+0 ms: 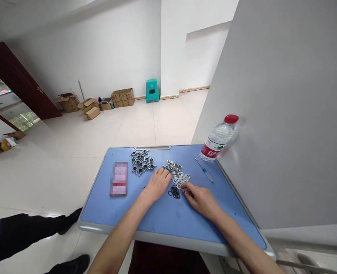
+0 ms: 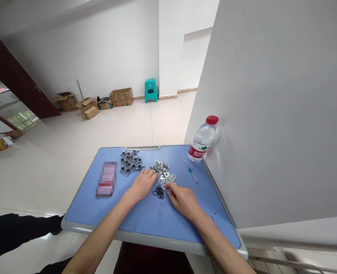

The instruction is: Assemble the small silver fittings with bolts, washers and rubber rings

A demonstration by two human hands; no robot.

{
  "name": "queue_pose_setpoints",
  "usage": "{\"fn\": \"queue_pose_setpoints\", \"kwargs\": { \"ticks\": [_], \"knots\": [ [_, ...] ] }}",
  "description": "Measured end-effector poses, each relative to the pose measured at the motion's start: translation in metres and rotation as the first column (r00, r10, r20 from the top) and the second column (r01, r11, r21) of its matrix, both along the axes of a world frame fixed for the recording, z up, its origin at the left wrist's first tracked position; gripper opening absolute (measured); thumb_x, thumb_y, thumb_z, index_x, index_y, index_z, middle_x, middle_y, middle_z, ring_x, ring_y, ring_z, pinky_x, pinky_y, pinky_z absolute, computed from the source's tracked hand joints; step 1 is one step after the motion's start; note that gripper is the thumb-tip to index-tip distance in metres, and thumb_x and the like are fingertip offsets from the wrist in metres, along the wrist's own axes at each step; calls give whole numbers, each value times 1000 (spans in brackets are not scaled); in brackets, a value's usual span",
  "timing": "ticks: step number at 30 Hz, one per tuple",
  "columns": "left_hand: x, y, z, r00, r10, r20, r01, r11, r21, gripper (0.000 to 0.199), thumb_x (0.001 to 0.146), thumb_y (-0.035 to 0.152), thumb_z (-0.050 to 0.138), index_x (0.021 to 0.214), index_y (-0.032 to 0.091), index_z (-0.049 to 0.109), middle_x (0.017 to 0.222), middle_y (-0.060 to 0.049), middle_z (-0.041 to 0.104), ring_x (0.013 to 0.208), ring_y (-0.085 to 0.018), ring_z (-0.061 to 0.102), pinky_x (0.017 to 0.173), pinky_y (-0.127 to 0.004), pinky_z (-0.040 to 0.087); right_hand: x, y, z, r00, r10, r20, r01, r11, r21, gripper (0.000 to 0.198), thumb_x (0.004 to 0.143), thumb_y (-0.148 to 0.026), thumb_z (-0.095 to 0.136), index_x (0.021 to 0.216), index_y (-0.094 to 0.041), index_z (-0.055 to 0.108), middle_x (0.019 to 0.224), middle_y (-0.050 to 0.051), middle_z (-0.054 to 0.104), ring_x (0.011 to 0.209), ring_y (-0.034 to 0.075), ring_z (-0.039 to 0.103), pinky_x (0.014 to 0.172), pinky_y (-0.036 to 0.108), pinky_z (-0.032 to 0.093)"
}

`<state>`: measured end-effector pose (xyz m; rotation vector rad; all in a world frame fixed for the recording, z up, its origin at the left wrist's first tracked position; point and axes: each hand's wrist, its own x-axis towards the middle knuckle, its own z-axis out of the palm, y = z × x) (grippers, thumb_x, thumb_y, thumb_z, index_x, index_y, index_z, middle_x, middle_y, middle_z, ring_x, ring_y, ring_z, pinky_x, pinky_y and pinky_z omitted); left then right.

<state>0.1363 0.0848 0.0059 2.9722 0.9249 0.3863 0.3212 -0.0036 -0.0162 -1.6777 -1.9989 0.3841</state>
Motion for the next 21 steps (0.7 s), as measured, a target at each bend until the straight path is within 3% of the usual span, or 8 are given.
{"fn": "queue_pose_setpoints", "kwargs": {
  "ticks": [6,13,16,21],
  "knots": [
    [-7,9,5,991,59,124,-54,998,-42,8,94,14,53,90,19,57,98,-5,61,95,-24,54,84,-37,44,-2,-2,2,1000,-13,5,13,1000,-1,23,89,-22,38,94,-22,60,73,4,71,64,21,66,59,27,39],
    [-65,-7,29,922,226,313,-190,971,-144,6,94,18,52,97,20,57,101,-5,61,99,-22,55,85,-36,48,-2,6,19,1000,-21,6,21,1000,-9,22,88,-17,40,95,-23,60,75,1,69,63,17,63,59,26,40],
    [-84,-21,23,908,256,331,-158,942,-295,14,88,19,60,102,21,59,107,-5,60,104,-23,55,88,-38,49,-7,21,27,999,9,46,-9,1000,-10,19,89,-19,45,96,-24,62,83,2,70,67,17,63,60,26,40],
    [-93,-32,6,891,309,334,-196,923,-331,24,82,16,64,105,22,59,108,-5,59,105,-24,55,89,-40,49,-21,47,30,989,22,146,-17,999,-32,12,87,-17,55,88,-23,66,92,6,68,70,18,64,56,26,36]
  ]
}}
